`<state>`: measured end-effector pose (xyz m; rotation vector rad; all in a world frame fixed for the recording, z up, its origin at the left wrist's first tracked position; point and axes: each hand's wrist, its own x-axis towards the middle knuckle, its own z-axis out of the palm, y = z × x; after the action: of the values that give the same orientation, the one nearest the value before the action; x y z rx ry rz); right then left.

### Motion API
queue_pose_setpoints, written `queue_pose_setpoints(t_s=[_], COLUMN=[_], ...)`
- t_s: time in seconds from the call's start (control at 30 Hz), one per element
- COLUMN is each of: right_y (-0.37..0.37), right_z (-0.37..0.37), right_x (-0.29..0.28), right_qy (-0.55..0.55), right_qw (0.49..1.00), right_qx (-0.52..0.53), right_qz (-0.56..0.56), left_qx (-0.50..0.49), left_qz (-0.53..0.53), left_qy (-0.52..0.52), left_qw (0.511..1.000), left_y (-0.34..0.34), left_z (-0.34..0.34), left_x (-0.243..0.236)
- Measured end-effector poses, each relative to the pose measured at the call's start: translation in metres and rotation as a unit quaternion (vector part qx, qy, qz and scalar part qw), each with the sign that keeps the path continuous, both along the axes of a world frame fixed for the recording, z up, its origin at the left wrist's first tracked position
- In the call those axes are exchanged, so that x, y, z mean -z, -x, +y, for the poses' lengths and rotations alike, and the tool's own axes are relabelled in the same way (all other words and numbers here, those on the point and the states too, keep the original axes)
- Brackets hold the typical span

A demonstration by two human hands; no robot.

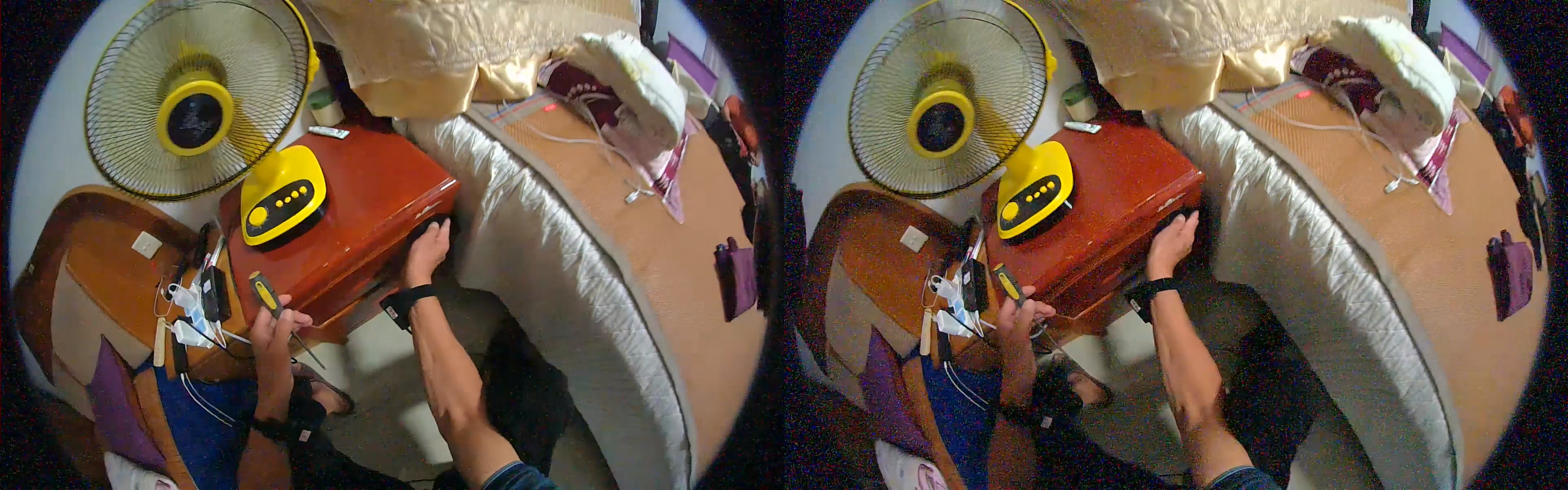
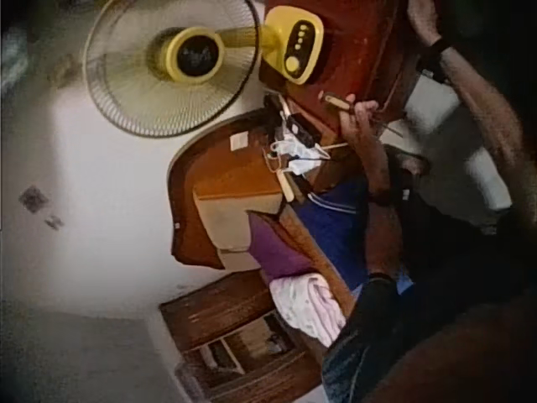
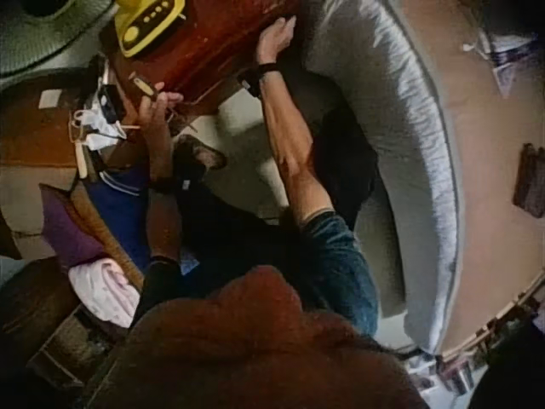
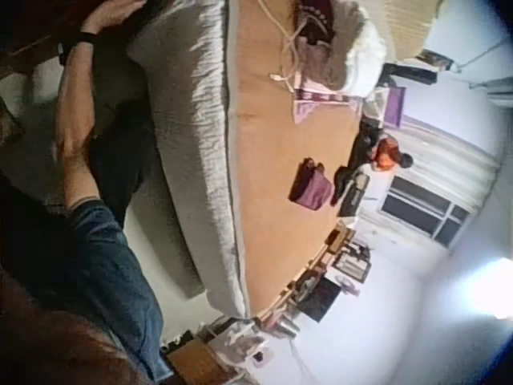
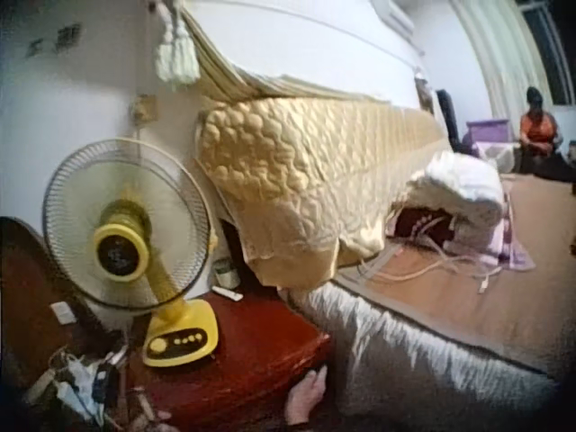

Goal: The recorder uses a screwdriver to tighten or fix the handle of a wooden nightstand drawer.

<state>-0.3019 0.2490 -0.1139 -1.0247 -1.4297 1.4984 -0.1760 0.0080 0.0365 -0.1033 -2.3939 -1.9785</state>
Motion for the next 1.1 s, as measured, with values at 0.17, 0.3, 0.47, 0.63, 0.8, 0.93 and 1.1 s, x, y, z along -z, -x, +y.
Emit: queue_pose_setpoints(t_s=[0.17, 0.3, 0.47, 0.63, 0.8, 0.93, 1.1], right_y=[-0.007, -0.018, -0.024, -0.01, -0.017, -0.027, -0.029], right_z=[0.0, 0.003, 0.016, 0.013, -0.017, 0.008, 0.057], right_x=[-0.05, -0.053, -0.051, -0.021, -0.028, -0.037, -0.043], right_qy=[-0.035, -0.079, -0.05, -0.037, 0.012, 0.091, 0.064], right_qw=[0.997, 0.993, 0.993, 0.995, 0.991, 0.979, 0.985], right_qx=[-0.041, -0.065, -0.103, -0.084, -0.12, -0.129, -0.11], right_qz=[0.063, 0.059, 0.042, 0.048, 0.055, 0.128, 0.121], left_qx=[0.013, 0.013, 0.003, -0.003, -0.02, -0.032, -0.065], left_qz=[0.015, 0.042, 0.06, 0.064, 0.057, 0.051, 0.042], left_qy=[-0.032, -0.07, -0.087, -0.116, -0.132, -0.147, -0.156], left_qw=[0.999, 0.997, 0.994, 0.991, 0.989, 0.987, 0.985], left_y=[-0.002, -0.004, -0.002, 0.002, 0.008, 0.014, 0.01], left_z=[-0.006, -0.012, -0.018, -0.019, -0.032, -0.038, -0.054], left_x=[0.005, 0.0, -0.013, -0.014, -0.017, -0.014, -0.024])
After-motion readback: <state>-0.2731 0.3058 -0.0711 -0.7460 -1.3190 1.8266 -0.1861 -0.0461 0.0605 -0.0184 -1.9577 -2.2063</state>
